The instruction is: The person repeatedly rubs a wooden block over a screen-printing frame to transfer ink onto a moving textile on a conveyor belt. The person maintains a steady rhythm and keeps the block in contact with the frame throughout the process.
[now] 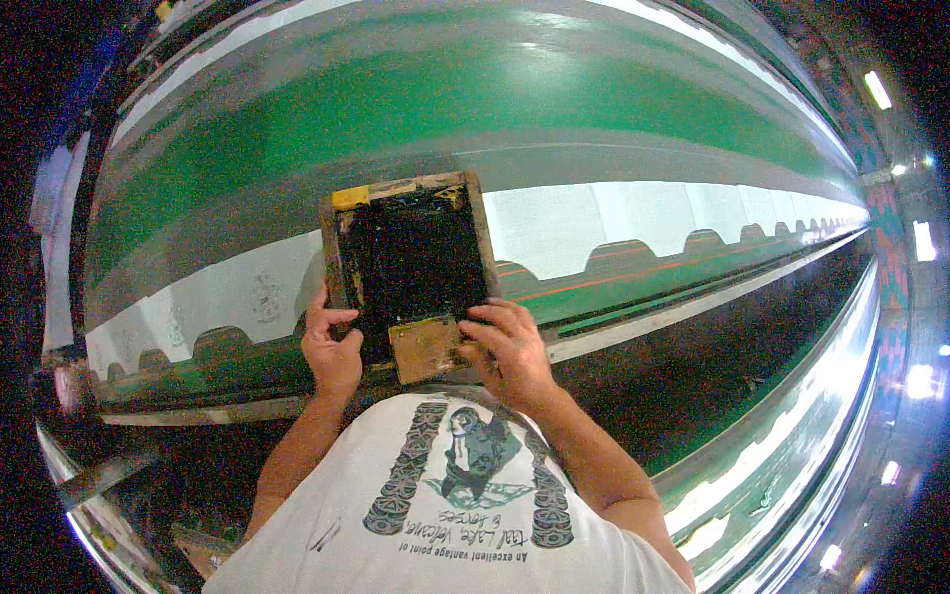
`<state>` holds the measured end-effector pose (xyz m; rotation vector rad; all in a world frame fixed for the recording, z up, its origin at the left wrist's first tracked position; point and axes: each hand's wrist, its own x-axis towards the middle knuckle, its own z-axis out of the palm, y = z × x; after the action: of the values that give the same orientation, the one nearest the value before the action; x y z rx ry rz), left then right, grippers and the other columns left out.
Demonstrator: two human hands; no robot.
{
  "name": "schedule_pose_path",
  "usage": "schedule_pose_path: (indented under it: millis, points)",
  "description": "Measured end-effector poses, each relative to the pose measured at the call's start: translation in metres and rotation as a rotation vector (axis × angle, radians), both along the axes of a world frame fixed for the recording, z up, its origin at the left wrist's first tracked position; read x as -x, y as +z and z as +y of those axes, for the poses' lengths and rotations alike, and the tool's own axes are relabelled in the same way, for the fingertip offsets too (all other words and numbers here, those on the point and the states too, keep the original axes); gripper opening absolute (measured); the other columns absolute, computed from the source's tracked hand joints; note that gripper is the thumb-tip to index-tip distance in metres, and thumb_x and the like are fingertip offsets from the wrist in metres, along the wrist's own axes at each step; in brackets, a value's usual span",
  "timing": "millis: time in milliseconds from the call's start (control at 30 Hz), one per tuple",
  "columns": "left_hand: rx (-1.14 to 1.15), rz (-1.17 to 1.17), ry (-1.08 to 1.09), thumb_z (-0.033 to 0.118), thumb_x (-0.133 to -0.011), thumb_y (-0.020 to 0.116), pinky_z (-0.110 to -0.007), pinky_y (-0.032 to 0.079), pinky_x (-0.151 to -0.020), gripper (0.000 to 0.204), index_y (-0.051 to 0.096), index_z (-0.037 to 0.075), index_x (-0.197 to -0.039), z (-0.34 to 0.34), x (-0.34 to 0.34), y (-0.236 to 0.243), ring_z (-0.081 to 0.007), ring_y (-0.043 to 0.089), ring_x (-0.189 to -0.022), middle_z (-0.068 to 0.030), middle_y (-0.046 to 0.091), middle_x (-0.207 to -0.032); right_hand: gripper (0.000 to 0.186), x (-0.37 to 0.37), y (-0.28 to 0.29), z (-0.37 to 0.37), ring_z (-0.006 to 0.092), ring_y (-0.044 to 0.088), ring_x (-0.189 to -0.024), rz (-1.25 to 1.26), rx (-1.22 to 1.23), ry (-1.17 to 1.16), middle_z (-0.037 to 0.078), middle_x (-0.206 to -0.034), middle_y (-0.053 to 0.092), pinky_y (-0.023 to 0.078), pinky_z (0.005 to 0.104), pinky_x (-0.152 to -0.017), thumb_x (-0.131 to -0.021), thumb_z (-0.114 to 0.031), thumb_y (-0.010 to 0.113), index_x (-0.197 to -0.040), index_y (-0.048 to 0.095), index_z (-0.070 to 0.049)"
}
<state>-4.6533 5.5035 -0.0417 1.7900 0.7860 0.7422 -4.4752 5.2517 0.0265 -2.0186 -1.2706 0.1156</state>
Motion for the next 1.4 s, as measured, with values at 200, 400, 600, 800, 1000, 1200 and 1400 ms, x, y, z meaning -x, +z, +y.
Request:
schedule_pose_path:
  millis: [200,400,600,800,1000,1200,1400]
  points:
    - [-0.081,-0.091,0.002,-0.013,-0.076,0.072,-0.048,0.038,-0.129,0.030,0.080,0.005,-0.099,-0.066,-0.065,-0.003,-0.0400,0.052,-0.157,-0.0284,0.055,-0.167,0.032,-0.049,-0.024,-0.082,0.0338,0.069,-0.133,0.470,-0.101,-0.349,0.017,-0.142,0.073,0.055,0.0427,-0.113,-0.104,-0.006,0.074,-0.136,0.077,-0.004]
    - [-0.070,-0.092,-0.004,-0.010,-0.076,0.074,-0.047,0.037,-0.131,0.028,0.080,0.005,-0.098,-0.137,-0.136,-0.013,-0.0420,0.051,-0.158,-0.0305,0.054,-0.168,0.036,-0.103,-0.028,-0.153,0.0359,0.069,-0.135,0.400,-0.122,-0.390,0.019,-0.142,0.074,0.051,0.0443,-0.119,-0.101,-0.002,0.075,-0.137,0.077,-0.004]
    - [0.018,-0.166,-0.020,-0.009,-0.075,0.075,-0.046,0.040,-0.129,0.026,0.079,0.007,-0.094,-0.163,-0.170,-0.024,-0.0414,0.052,-0.157,-0.0276,0.054,-0.169,0.038,-0.134,-0.026,-0.186,0.0414,0.068,-0.133,0.065,-0.050,-0.251,0.019,-0.140,0.074,0.053,0.0507,-0.117,-0.096,-0.001,0.079,-0.134,0.077,-0.006]
    - [0.058,-0.108,0.012,-0.008,-0.076,0.075,-0.046,0.039,-0.130,0.023,0.079,0.008,-0.092,-0.166,-0.173,-0.027,-0.0405,0.053,-0.157,-0.0276,0.056,-0.168,0.057,-0.142,-0.017,-0.171,0.0419,0.066,-0.135,-0.139,0.034,0.180,0.015,-0.141,0.071,0.055,0.0567,-0.112,-0.084,-0.006,0.087,-0.139,0.074,-0.012]
    - [0.084,-0.037,0.018,-0.006,-0.076,0.075,-0.046,0.040,-0.130,0.021,0.078,0.008,-0.091,-0.170,-0.179,-0.025,-0.0402,0.053,-0.156,-0.0267,0.056,-0.169,0.049,-0.135,0.005,-0.126,0.0386,0.068,-0.127,-0.272,0.194,0.323,0.013,-0.134,0.073,0.055,0.0532,-0.107,-0.085,-0.010,0.084,-0.133,0.075,-0.011]
    - [0.184,-0.025,0.060,-0.005,-0.076,0.075,-0.047,0.043,-0.126,0.019,0.078,0.007,-0.090,-0.179,-0.186,-0.018,-0.0421,0.055,-0.153,-0.0234,0.059,-0.167,0.044,-0.155,0.038,-0.110,0.0346,0.072,-0.117,-0.230,0.357,0.418,0.012,-0.125,0.076,0.058,0.0465,-0.102,-0.088,-0.003,0.075,-0.132,0.078,-0.011]
    - [0.152,0.006,0.016,-0.005,-0.076,0.076,-0.048,0.046,-0.124,0.021,0.078,0.007,-0.093,-0.175,-0.173,-0.039,-0.0442,0.056,-0.151,-0.0300,0.058,-0.164,0.032,-0.213,0.047,-0.057,0.0431,0.072,-0.121,0.008,0.583,0.525,0.018,-0.122,0.076,0.059,0.0527,-0.103,-0.098,-0.007,0.068,-0.128,0.079,-0.008]
